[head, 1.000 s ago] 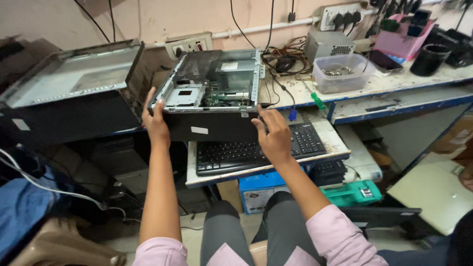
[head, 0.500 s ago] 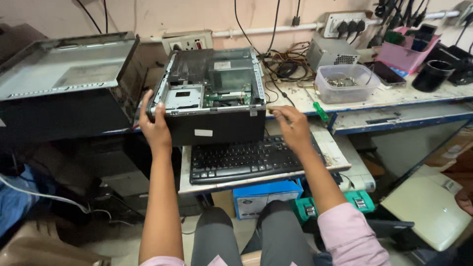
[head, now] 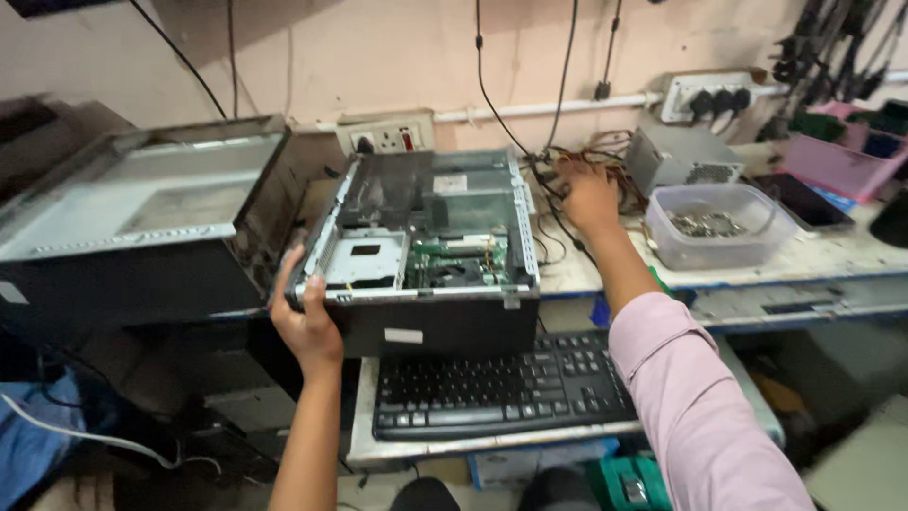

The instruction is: The person assembles a desktop computer by inserting a metal expansion card into the case, attaching the side panel, and repositioning the case on the workbench.

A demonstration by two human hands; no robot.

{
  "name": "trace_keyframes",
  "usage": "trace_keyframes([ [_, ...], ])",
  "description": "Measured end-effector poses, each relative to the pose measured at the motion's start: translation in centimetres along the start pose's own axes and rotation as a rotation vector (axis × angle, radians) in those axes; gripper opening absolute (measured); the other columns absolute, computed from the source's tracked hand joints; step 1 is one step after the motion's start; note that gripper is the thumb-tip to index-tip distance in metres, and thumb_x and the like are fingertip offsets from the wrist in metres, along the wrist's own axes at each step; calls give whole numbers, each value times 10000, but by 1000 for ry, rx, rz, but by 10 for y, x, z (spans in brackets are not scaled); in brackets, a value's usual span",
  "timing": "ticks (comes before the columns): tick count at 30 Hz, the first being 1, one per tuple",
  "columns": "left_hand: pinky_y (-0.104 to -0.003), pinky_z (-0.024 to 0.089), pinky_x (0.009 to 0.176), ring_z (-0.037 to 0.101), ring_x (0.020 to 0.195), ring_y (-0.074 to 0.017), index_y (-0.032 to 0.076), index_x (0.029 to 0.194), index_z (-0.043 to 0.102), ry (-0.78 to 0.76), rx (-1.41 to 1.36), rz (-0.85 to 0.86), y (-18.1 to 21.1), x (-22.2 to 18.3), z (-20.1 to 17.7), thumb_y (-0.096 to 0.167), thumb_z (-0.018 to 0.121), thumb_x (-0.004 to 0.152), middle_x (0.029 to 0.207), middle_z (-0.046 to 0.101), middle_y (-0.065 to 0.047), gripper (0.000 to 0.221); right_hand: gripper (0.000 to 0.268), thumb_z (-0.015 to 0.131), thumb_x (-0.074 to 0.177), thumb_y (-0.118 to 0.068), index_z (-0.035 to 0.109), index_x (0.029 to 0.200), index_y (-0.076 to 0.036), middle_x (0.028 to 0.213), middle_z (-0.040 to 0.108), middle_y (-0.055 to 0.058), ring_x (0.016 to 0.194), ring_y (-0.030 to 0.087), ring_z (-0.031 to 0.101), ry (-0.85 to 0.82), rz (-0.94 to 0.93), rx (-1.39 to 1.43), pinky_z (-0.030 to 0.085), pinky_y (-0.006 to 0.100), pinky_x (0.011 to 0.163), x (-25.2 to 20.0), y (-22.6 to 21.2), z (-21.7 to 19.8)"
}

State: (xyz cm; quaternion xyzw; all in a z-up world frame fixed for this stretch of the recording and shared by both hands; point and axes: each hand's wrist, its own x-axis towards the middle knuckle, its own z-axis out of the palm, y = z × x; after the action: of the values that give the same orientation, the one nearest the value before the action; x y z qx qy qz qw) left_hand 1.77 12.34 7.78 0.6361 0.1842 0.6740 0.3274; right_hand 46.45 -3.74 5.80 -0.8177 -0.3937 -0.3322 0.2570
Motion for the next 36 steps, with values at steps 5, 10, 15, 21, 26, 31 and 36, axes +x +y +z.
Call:
trace_keyframes([
  [5, -351, 471, 1067, 647, 1168, -252, -52, 1299, 644, -16, -38, -74, 9, 2, 5, 253, 547, 947, 1270, 691, -182, 476, 408, 625, 928, -301, 619, 1335, -262, 1430, 560, 60, 1301, 352, 462, -270, 92, -53, 380, 638, 953, 19, 20, 52],
  [10, -338, 480, 1030, 639, 1153, -245, -70, 1314, 623, -23, -43, -74, 4, 0, 7, 250, 520, 968, 1279, 673, -173, 483, 431, 604, 953, -301, 587, 1370, -197, 1477, 566, 50, 1379, 301, 459, -133, 30, -12, 359, 616, 1014, 14, 20, 68],
  [15, -345, 471, 1048, 627, 1152, -239, -80, 1325, 616, -28, -54, -57, 0, 0, 11, 256, 524, 974, 1274, 665, -175, 494, 484, 631, 888, -228, 612, 1370, -266, 1401, 595, 25, 1316, 285, 472, -234, -1, -109, 322, 646, 1036, 12, 15, 40],
  [21, -339, 447, 1106, 617, 1198, -235, -72, 1359, 609, -31, -42, -34, 8, -3, 14, 270, 517, 994, 1328, 651, -170, 508, 278, 702, 945, -244, 739, 1205, -155, 1093, 676, 65, 1108, 289, 602, 184, -161, 291, 413, 505, 968, 6, -12, 3],
  [26, -324, 435, 1085, 603, 1169, -214, -38, 1443, 559, -35, -109, -156, 12, -8, 14, 278, 529, 962, 1312, 635, -149, 576, 266, 711, 940, -232, 768, 1187, -151, 967, 655, 71, 1011, 294, 624, 70, -278, 416, 416, 430, 899, 7, -23, -5],
  [31, -324, 488, 1031, 630, 1130, -210, -99, 1335, 616, -12, -193, -190, 0, -10, 14, 291, 557, 1000, 1254, 664, -137, 517, 213, 778, 862, -190, 795, 1061, -115, 898, 671, 107, 898, 314, 650, 6, -334, 597, 490, 430, 814, 15, -14, -2],
  [36, -338, 507, 916, 627, 1016, -206, -105, 1219, 636, -3, -240, -221, -18, -16, 9, 299, 570, 1006, 1146, 666, -135, 462, 257, 827, 796, -151, 809, 1047, -95, 822, 670, 141, 803, 335, 649, 86, -351, 623, 512, 437, 729, 16, -9, 2],
])
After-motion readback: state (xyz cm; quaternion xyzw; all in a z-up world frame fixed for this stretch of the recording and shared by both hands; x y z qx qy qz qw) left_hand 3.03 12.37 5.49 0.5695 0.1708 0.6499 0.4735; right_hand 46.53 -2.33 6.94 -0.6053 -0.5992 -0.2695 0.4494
